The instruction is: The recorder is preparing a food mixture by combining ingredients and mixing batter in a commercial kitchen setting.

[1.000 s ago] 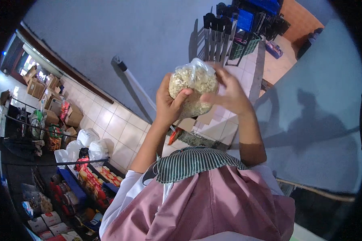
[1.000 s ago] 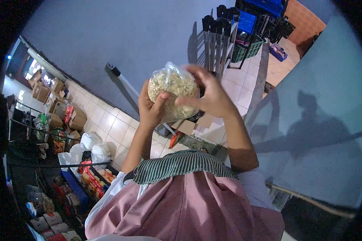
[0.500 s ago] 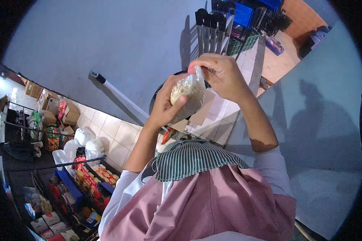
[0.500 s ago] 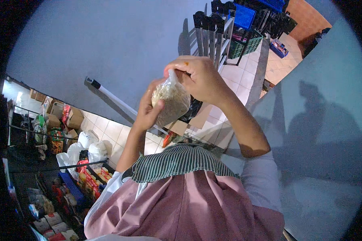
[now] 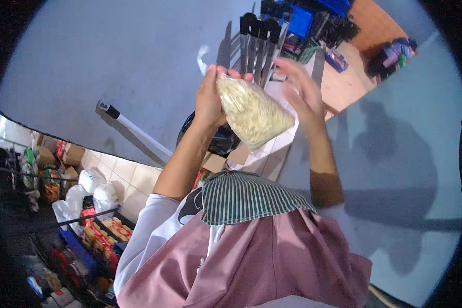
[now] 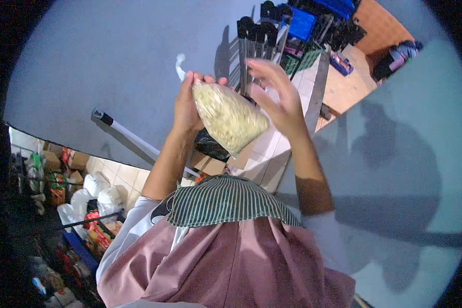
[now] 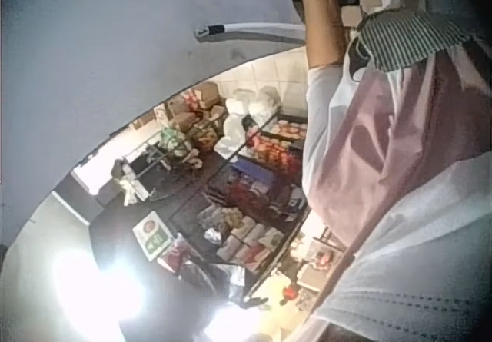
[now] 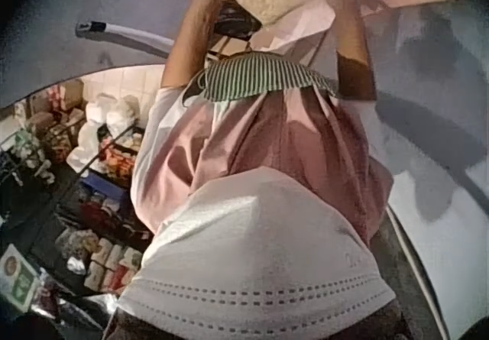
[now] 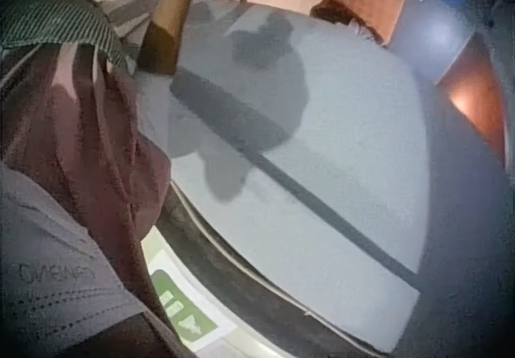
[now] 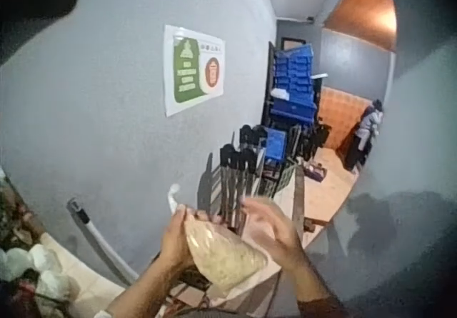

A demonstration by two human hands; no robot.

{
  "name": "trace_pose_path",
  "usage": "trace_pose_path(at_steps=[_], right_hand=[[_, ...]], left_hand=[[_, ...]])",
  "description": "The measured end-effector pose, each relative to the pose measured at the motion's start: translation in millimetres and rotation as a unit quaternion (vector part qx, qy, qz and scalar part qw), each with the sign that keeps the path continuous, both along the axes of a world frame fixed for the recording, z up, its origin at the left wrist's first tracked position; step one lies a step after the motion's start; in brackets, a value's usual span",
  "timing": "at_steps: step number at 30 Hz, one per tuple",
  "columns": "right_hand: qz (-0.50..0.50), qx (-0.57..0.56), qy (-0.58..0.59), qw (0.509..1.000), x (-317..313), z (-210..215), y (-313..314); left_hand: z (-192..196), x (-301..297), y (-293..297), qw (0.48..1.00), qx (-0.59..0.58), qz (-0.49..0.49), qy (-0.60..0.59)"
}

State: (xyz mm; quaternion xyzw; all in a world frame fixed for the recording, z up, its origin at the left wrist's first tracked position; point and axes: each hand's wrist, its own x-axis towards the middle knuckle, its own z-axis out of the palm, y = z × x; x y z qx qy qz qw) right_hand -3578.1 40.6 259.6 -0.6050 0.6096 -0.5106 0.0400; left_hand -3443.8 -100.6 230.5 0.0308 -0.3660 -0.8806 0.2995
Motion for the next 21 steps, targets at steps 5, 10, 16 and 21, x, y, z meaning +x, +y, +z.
trace_pose_path(at_steps=[5, 10, 16, 21], right_hand=[[0.061, -0.144, -0.217, 0.964, 49.3, -44.7, -1.6], [-0.001, -0.094, -0.237, 0.967, 44.2, -9.3, -41.2], [-0.007, -0.057, 0.017, 0.998, 12.9, -10.0, -71.9], [-0.034, -0.016, 0.154, 0.987, 24.7, -16.6, -100.9]], left_hand=[[-16.3, -32.2, -20.4, 0.96, 0.281, 0.002, 0.01], [-26.3, -41.0, -22.8, 0.951, 0.303, 0.028, 0.058], [-39.3, -44.3, -22.7, 0.924, 0.373, -0.022, 0.087], [-50.5, -42.5, -27.9, 0.902, 0.423, -0.039, 0.081]])
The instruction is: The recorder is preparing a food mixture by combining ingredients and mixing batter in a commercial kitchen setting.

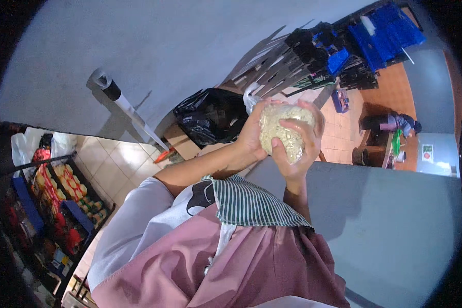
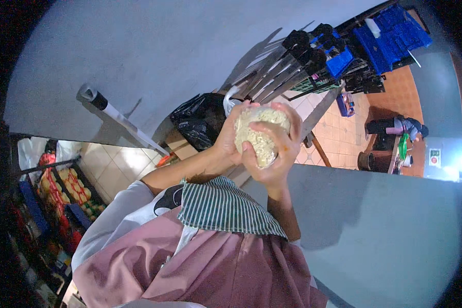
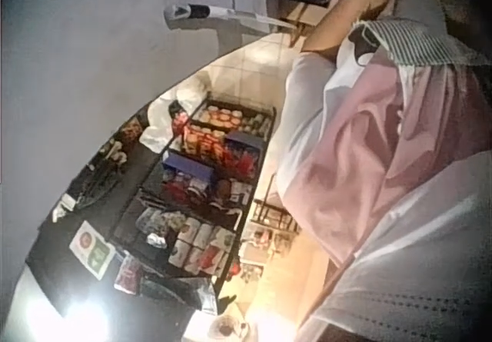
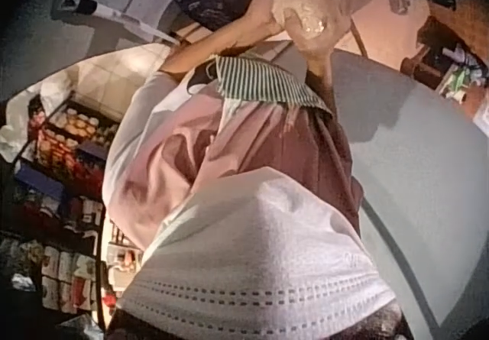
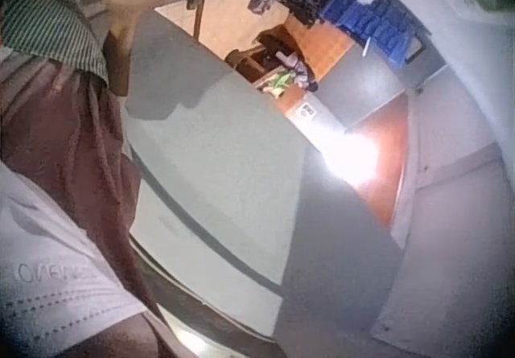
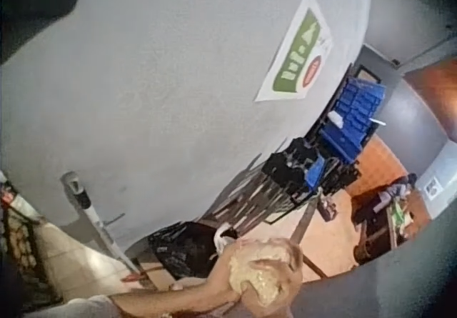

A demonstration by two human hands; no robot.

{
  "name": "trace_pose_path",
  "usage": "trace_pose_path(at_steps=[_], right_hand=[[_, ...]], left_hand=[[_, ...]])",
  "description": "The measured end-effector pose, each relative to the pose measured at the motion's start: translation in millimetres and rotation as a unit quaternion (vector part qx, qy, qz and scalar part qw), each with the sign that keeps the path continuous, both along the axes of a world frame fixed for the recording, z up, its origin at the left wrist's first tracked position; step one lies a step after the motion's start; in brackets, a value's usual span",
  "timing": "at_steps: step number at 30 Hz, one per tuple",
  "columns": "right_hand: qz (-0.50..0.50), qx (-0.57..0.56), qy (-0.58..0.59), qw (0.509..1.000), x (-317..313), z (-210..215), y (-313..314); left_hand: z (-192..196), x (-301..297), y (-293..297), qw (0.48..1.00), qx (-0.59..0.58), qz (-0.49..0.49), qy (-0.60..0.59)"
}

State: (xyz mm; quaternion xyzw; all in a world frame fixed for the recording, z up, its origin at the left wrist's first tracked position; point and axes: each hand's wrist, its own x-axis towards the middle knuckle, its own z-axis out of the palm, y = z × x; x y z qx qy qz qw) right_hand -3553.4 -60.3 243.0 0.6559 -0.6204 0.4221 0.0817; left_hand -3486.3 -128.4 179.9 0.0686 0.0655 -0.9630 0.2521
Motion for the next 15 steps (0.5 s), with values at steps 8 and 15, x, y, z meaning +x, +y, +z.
trace_pose_path(at_steps=[8, 15], right_hand=[[-0.033, 0.013, -0.061, 0.998, 7.9, -29.9, -10.3], [-0.034, -0.041, -0.041, 0.998, -0.8, -35.7, -14.8]], left_hand=[[-35.9, -5.3, -1.8, 1.0, 0.014, -0.015, -0.007], [-47.5, -19.3, -0.9, 0.999, 0.007, -0.023, 0.022]])
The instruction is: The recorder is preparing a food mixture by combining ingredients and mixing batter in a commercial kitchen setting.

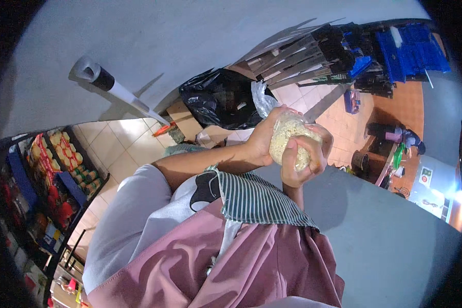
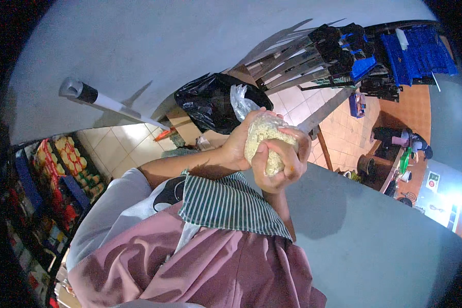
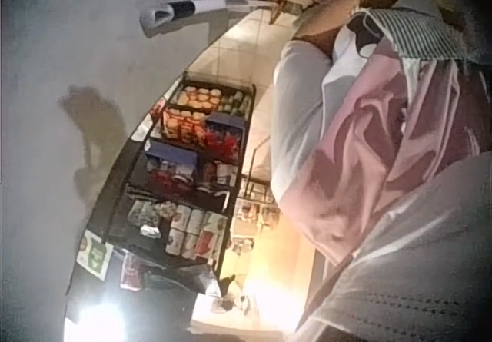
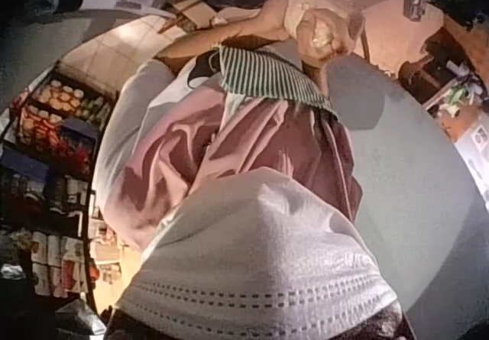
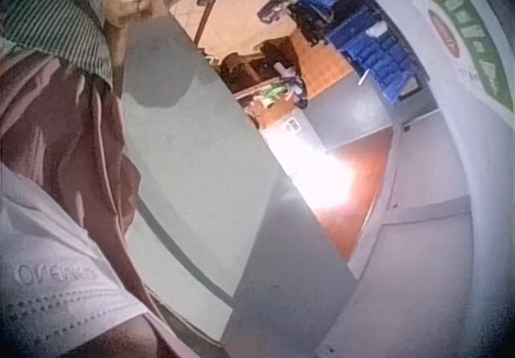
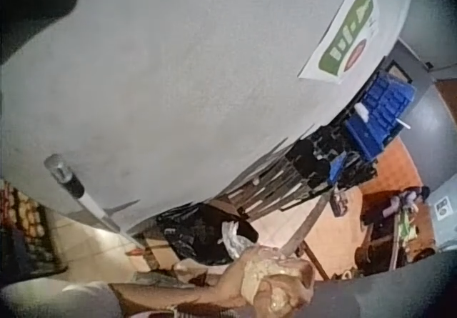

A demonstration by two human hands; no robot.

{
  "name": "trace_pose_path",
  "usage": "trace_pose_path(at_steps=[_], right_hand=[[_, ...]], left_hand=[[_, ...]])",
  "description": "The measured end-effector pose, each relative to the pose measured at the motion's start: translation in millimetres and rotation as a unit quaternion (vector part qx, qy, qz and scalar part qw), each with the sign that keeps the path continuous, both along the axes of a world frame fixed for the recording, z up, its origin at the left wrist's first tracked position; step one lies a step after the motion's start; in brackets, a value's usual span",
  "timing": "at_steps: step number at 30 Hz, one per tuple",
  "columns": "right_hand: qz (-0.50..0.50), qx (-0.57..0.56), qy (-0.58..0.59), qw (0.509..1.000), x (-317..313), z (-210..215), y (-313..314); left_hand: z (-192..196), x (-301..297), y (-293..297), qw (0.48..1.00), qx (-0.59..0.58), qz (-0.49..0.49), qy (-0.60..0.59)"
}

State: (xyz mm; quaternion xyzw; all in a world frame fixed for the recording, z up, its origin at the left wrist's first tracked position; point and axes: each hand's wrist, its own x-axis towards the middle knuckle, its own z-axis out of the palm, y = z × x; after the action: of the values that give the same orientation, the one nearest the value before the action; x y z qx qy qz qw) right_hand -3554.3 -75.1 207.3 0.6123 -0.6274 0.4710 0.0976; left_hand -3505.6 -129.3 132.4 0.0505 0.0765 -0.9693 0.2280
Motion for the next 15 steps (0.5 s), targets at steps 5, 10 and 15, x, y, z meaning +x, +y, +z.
trace_pose_path(at_steps=[5, 10, 15], right_hand=[[0.03, 0.008, 0.012, 0.999, -7.1, -0.3, -0.8], [0.038, 0.04, 0.045, 0.997, -10.2, 0.4, 4.0], [0.037, 0.026, 0.056, 0.997, -15.9, -5.1, 8.1]], left_hand=[[-4.8, -3.3, 6.8, 0.999, 0.024, 0.018, 0.021], [-5.5, -3.1, 12.8, 0.993, 0.048, 0.02, 0.103], [14.9, 4.9, 25.2, 0.976, -0.129, 0.122, -0.126]])
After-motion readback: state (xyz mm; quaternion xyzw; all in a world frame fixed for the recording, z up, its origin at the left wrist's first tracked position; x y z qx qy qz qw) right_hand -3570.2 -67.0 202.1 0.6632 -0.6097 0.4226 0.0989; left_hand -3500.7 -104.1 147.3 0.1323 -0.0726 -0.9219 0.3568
